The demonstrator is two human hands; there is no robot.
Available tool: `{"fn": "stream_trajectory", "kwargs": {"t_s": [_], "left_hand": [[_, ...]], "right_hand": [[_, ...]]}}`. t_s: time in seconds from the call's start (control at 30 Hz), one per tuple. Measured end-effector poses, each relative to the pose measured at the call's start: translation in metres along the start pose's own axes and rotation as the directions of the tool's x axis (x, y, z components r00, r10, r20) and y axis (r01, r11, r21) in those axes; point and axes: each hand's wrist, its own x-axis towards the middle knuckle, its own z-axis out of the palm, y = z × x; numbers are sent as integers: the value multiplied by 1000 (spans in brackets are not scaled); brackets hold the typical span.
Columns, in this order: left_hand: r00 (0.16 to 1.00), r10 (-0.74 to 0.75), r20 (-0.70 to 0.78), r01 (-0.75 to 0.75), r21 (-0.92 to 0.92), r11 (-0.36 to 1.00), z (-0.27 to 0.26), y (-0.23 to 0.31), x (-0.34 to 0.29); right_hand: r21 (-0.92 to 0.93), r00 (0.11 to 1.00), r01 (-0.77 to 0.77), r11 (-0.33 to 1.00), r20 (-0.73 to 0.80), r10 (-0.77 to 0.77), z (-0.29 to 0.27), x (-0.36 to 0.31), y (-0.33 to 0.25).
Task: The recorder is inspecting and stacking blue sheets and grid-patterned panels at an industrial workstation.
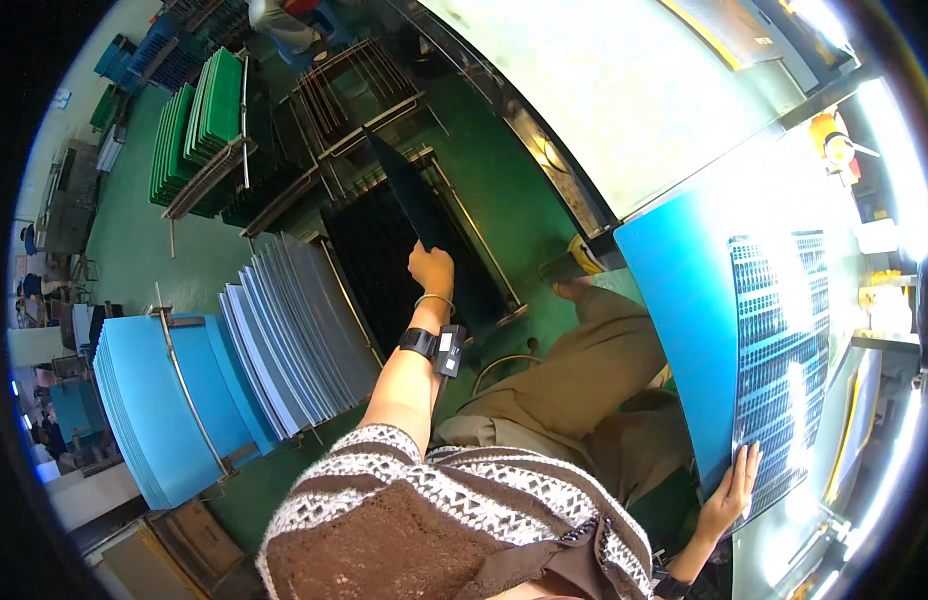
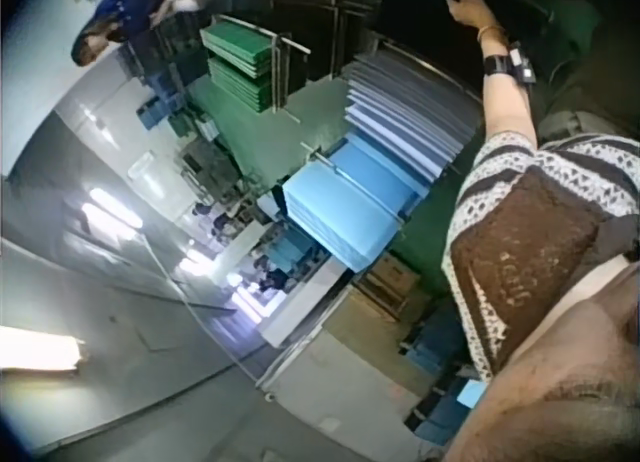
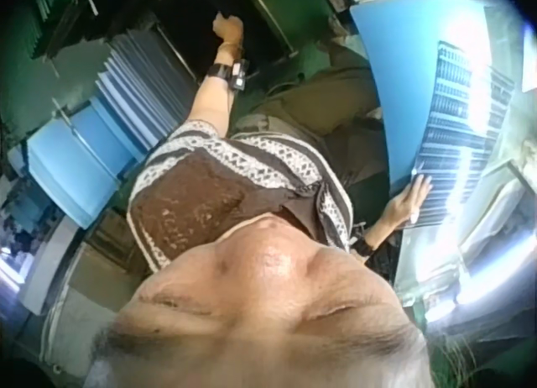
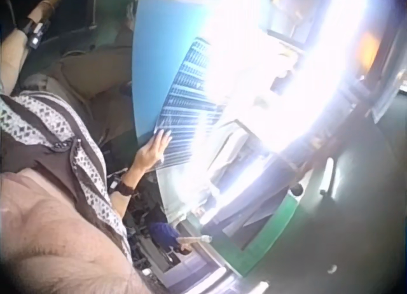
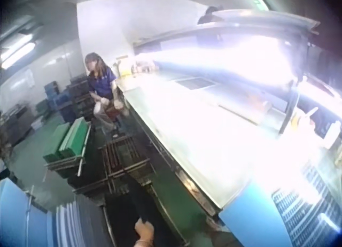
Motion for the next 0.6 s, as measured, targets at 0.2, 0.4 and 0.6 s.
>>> {"fn": "stream_trajectory", "kwargs": {"t_s": [0.2,0.4,0.6], "left_hand": [[999,-46,-12,47,55,997,16,-3,9],[994,-112,2,112,57,992,23,-16,21],[998,-62,9,61,77,995,20,4,1]], "right_hand": [[-27,1000,-23,999,6,23,0,0,0],[-16,999,-46,999,22,46,-1,2,-3],[-14,997,-79,997,22,79,-3,0,-5]]}}
